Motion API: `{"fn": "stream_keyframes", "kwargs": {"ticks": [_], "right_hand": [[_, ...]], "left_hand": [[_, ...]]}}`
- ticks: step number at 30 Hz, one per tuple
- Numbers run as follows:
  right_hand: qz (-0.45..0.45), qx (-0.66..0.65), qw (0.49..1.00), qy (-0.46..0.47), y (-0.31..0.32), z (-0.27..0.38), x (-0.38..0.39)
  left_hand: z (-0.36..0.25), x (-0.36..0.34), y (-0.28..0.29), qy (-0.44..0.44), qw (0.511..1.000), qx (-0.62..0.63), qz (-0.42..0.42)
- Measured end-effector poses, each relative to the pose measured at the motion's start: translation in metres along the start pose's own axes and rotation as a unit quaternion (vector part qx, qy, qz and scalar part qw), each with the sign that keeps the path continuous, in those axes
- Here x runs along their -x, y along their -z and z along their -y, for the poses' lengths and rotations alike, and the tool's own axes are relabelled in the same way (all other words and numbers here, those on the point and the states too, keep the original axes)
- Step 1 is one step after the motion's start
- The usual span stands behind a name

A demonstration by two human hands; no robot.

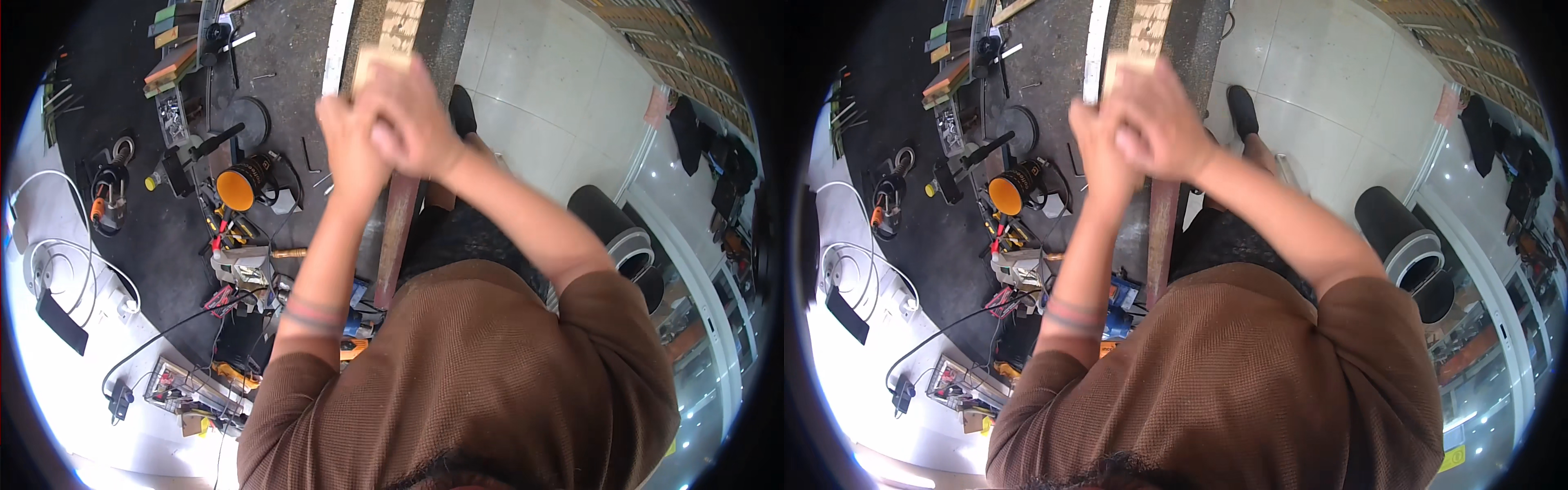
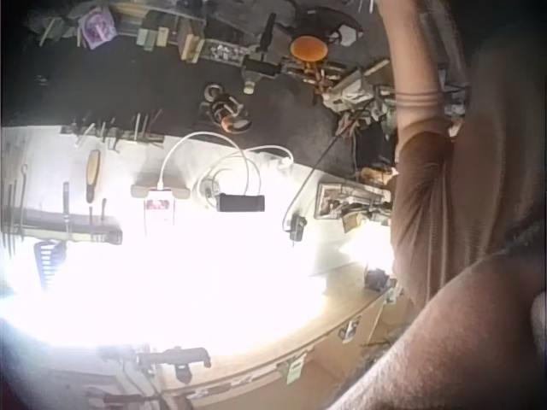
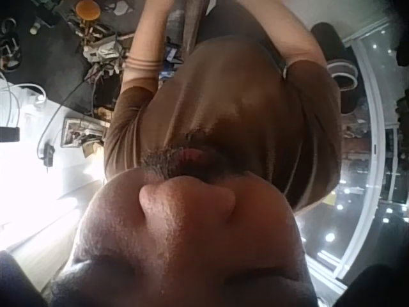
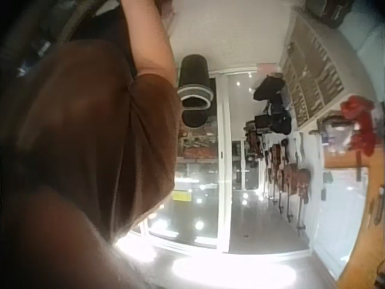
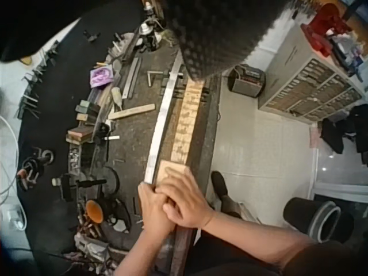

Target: The person sands a guitar neck fretboard with a wooden sanding block, sweeps off sawdust using a brush, and checks the fretboard straightness with a metal ruler.

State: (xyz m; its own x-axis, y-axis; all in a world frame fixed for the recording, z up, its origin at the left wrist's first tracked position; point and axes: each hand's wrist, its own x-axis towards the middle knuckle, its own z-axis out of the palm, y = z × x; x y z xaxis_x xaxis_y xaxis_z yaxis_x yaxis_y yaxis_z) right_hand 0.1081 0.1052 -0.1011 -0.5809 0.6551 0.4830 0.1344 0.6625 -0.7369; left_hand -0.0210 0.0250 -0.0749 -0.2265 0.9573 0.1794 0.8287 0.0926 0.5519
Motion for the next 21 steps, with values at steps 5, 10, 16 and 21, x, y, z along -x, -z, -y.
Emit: {"fn": "stream_keyframes", "kwargs": {"ticks": [5,10,16,21], "right_hand": [[-0.016,0.014,0.997,0.071,0.013,-0.022,-0.037],[-0.018,0.019,0.999,0.035,0.032,-0.052,-0.079],[0.032,0.006,0.999,-0.024,-0.002,0.013,0.005],[0.041,-0.028,0.994,-0.096,0.016,-0.066,-0.066]], "left_hand": [[-0.007,-0.032,0.004,-0.002,1.000,-0.027,0.005],[-0.019,-0.117,-0.009,-0.012,0.999,-0.012,-0.041],[-0.002,0.008,0.009,0.035,0.999,-0.019,0.028],[0.004,-0.106,-0.016,-0.116,0.985,0.011,-0.124]]}}
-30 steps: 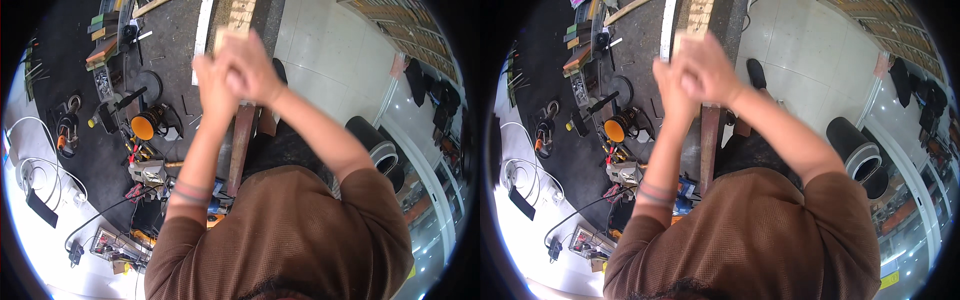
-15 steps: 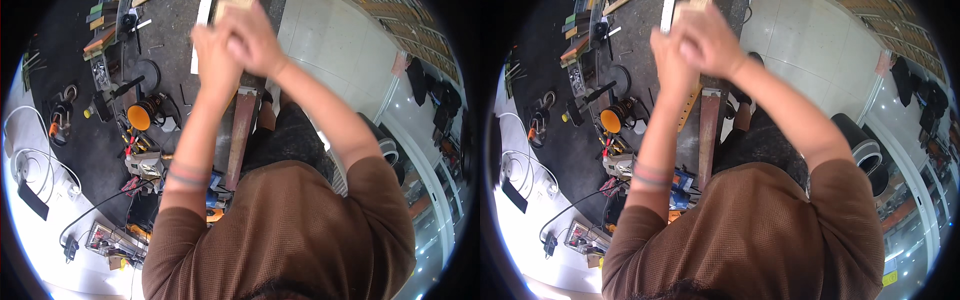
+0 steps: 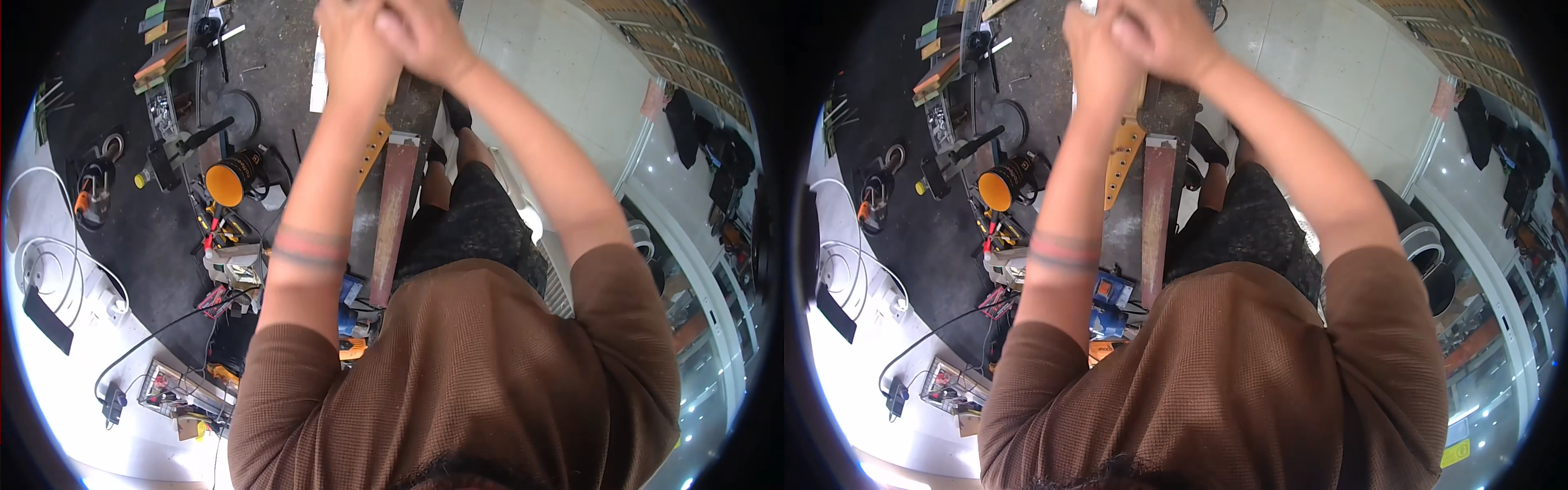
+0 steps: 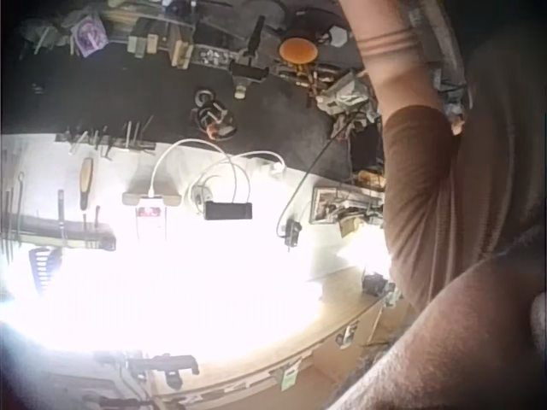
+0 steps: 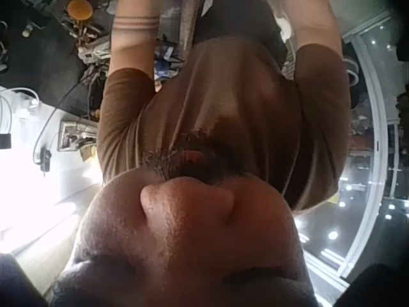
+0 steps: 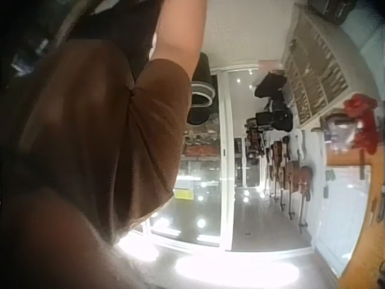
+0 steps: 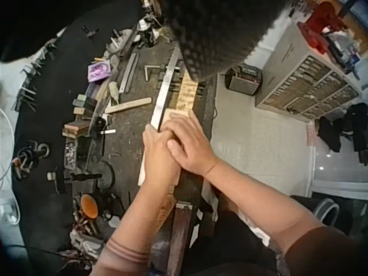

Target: The person sands a guitar neck fretboard with a wooden sanding block, sweeps off sawdust using a brush, and checks the fretboard straightness with a metal ruler.

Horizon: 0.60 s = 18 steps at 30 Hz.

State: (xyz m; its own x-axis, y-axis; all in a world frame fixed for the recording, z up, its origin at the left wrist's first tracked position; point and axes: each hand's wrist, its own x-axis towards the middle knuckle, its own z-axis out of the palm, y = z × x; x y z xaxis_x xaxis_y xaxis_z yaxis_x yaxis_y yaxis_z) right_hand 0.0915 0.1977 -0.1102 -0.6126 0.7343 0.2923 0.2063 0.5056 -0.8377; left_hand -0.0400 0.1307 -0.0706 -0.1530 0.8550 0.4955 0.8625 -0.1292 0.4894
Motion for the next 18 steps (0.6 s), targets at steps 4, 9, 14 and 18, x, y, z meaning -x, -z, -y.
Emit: {"fn": "stream_keyframes", "kwargs": {"ticks": [4,9,14,18], "right_hand": [[0.004,0.030,0.999,-0.039,-0.004,0.006,0.004],[-0.038,0.031,0.997,0.062,-0.030,0.068,0.088],[-0.070,0.023,0.989,0.129,0.009,0.018,-0.029],[-0.066,0.013,0.996,0.065,-0.010,0.011,0.017]], "left_hand": [[0.016,0.005,-0.010,0.002,0.999,-0.014,0.039],[-0.030,0.104,0.050,0.154,0.974,-0.024,0.166],[0.029,-0.003,-0.012,0.010,0.999,-0.024,0.020],[0.001,0.022,0.003,0.074,0.994,-0.012,0.085]]}}
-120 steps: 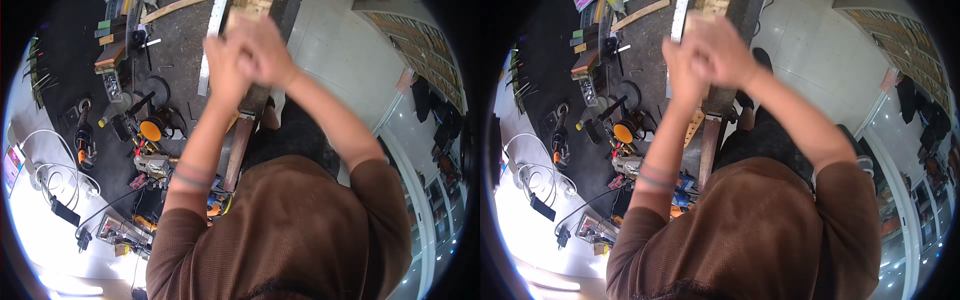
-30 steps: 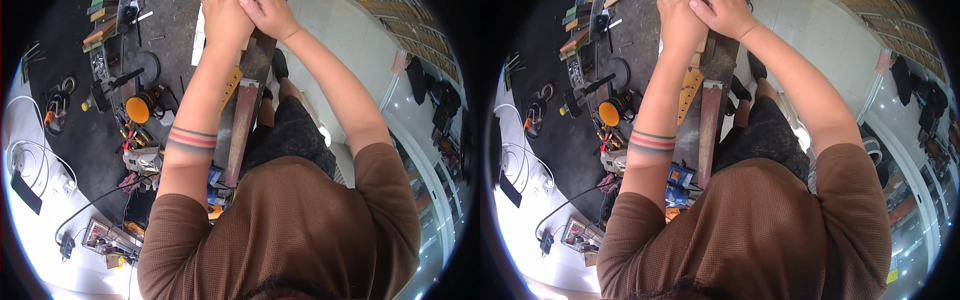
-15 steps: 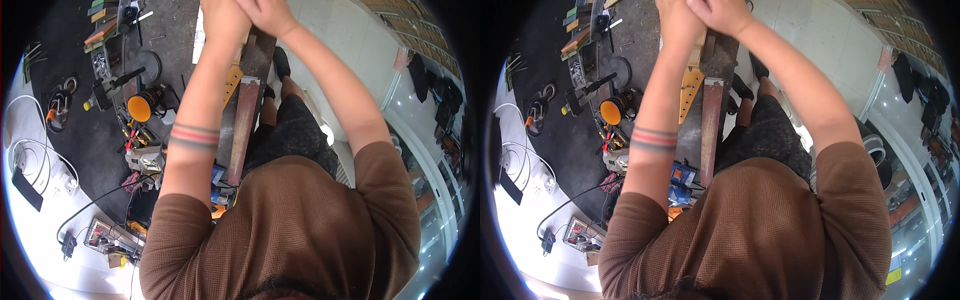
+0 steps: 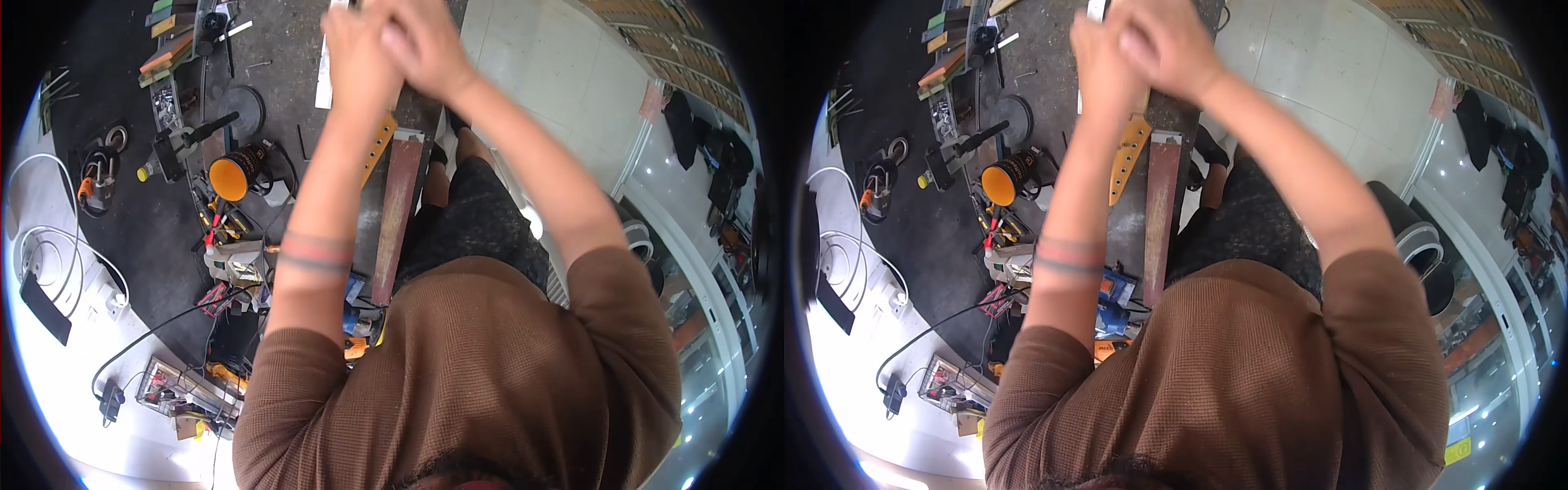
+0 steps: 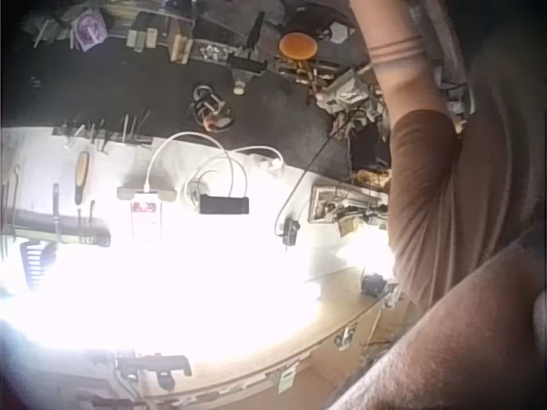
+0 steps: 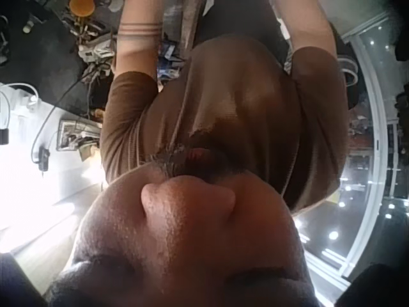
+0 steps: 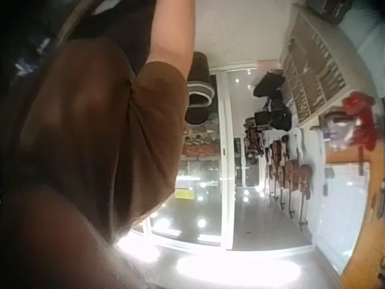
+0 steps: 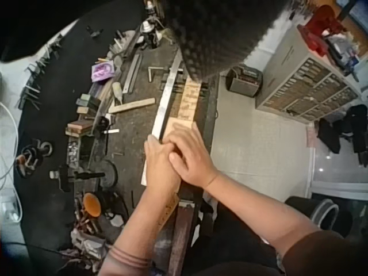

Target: The person sands a guitar neck fretboard with a wooden sanding block, sweeps off sawdust using a brush, and checks the fretboard straightness with a metal ruler.

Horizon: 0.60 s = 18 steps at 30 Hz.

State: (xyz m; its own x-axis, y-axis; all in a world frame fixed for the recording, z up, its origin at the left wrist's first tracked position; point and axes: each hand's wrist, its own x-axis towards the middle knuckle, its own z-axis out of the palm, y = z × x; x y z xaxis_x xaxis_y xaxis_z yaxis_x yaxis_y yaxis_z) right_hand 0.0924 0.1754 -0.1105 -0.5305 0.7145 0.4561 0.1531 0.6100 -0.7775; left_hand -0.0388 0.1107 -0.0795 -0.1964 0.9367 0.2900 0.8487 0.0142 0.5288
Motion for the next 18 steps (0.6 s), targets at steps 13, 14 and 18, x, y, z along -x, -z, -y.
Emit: {"fn": "stream_keyframes", "kwargs": {"ticks": [13,14,18], "right_hand": [[0.004,0.004,0.999,0.054,0.013,0.004,-0.023],[0.036,-0.008,0.998,0.042,0.004,0.016,0.003],[-0.010,0.023,0.999,0.023,-0.005,0.058,0.049]], "left_hand": [[-0.009,-0.012,0.002,-0.001,0.999,-0.013,-0.035],[0.000,0.026,0.007,-0.014,0.999,-0.029,-0.042],[-0.017,0.079,0.026,0.038,0.998,-0.003,0.045]]}}
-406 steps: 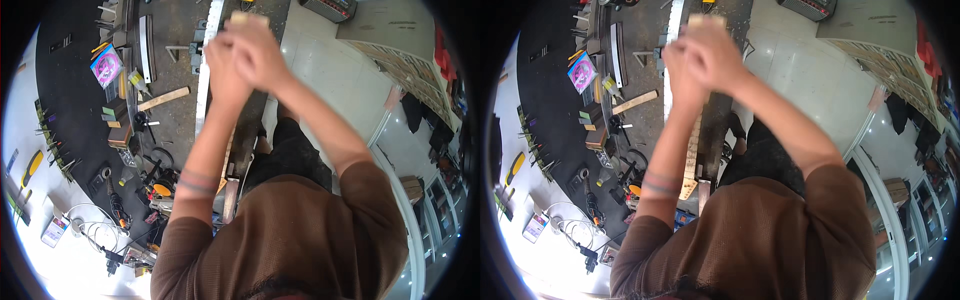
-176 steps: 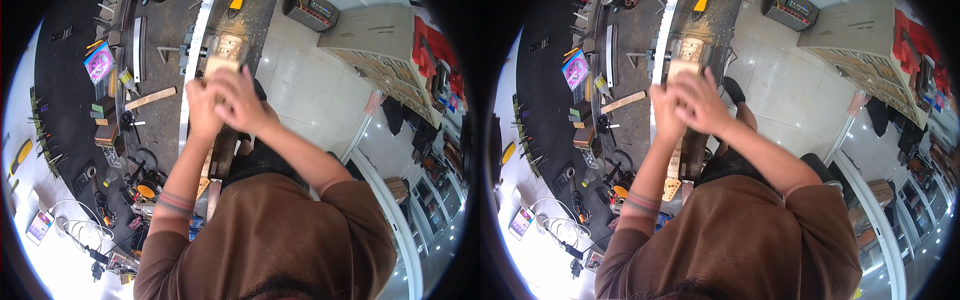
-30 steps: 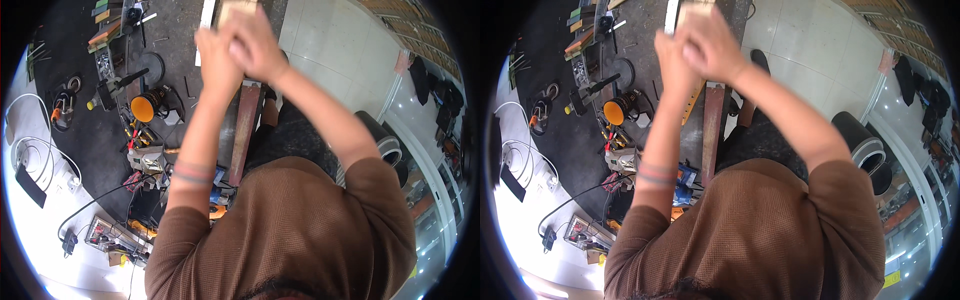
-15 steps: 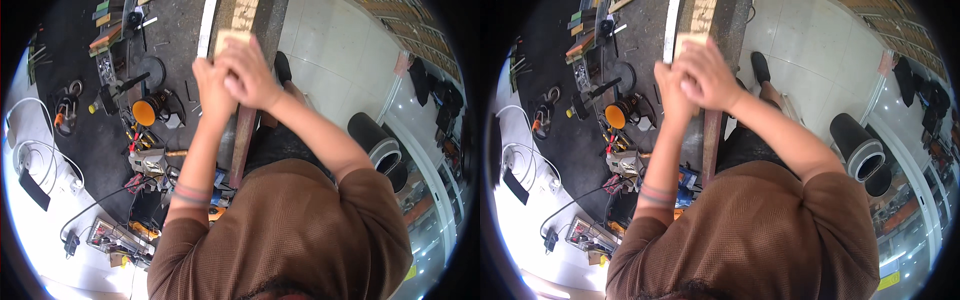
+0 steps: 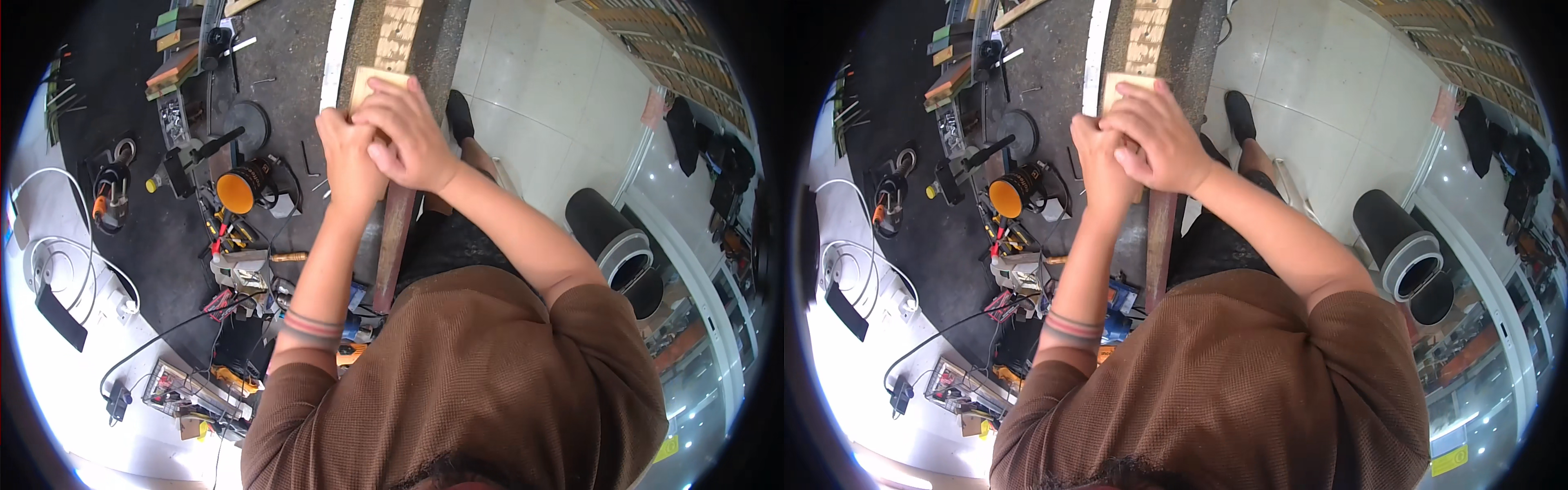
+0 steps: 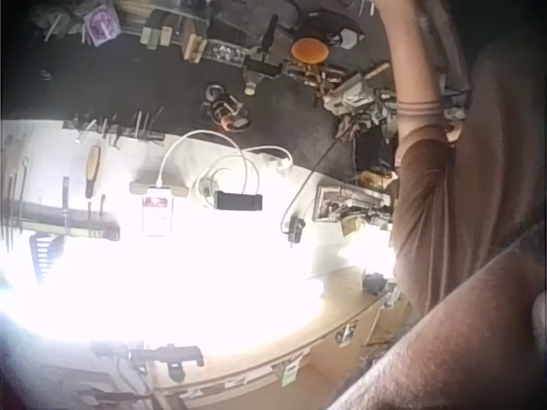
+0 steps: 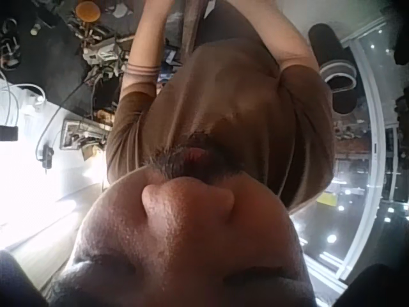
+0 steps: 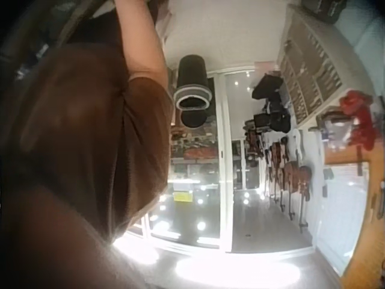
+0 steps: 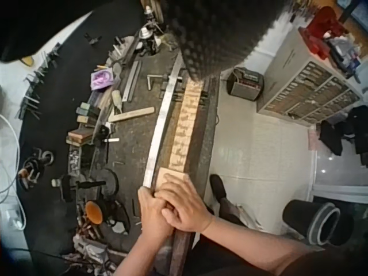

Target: The person sands a guitar neck fretboard with a wooden sanding block, sweeps off sawdust using a brush, and checks the fretboard straightness with a metal ruler.

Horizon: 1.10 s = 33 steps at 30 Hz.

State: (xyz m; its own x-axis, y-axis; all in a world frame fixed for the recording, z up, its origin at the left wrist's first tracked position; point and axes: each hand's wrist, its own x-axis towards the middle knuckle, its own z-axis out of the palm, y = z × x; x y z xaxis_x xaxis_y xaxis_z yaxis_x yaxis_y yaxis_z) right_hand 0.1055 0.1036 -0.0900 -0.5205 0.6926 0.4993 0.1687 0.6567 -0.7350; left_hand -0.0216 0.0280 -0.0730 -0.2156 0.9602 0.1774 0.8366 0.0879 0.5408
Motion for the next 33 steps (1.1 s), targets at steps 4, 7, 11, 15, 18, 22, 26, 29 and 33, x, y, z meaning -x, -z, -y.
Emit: {"fn": "stream_keyframes", "kwargs": {"ticks": [4,7,11,15,18,22,26,29,33], "right_hand": [[0.002,-0.034,0.999,-0.025,0.016,-0.080,-0.072],[0.019,-0.021,0.999,-0.017,0.011,-0.086,-0.080],[0.015,-0.010,1.000,0.024,0.004,-0.011,-0.006],[0.023,0.001,1.000,0.009,0.012,-0.010,-0.011],[0.014,-0.032,0.999,-0.026,0.014,-0.091,-0.090],[0.000,-0.029,1.000,-0.005,0.007,-0.076,-0.066],[0.062,-0.036,0.996,-0.062,-0.001,0.019,0.027],[0.035,-0.011,0.999,0.006,0.015,-0.022,-0.018],[0.023,0.034,0.997,0.059,0.039,-0.116,-0.160]], "left_hand": [[-0.009,-0.113,-0.020,-0.079,0.990,0.029,-0.109],[0.003,-0.129,-0.027,-0.064,0.991,-0.032,-0.114],[0.003,-0.009,-0.007,-0.006,1.000,-0.017,-0.004],[-0.009,-0.017,-0.001,0.005,1.000,0.003,-0.006],[0.010,-0.140,-0.032,-0.138,0.977,0.006,-0.162],[0.008,-0.097,-0.030,-0.053,0.992,-0.023,-0.114],[-0.005,0.023,0.005,0.047,0.998,-0.018,0.026],[-0.007,-0.030,-0.006,0.012,1.000,-0.009,0.005],[0.004,-0.192,-0.038,0.018,0.995,-0.027,-0.096]]}}
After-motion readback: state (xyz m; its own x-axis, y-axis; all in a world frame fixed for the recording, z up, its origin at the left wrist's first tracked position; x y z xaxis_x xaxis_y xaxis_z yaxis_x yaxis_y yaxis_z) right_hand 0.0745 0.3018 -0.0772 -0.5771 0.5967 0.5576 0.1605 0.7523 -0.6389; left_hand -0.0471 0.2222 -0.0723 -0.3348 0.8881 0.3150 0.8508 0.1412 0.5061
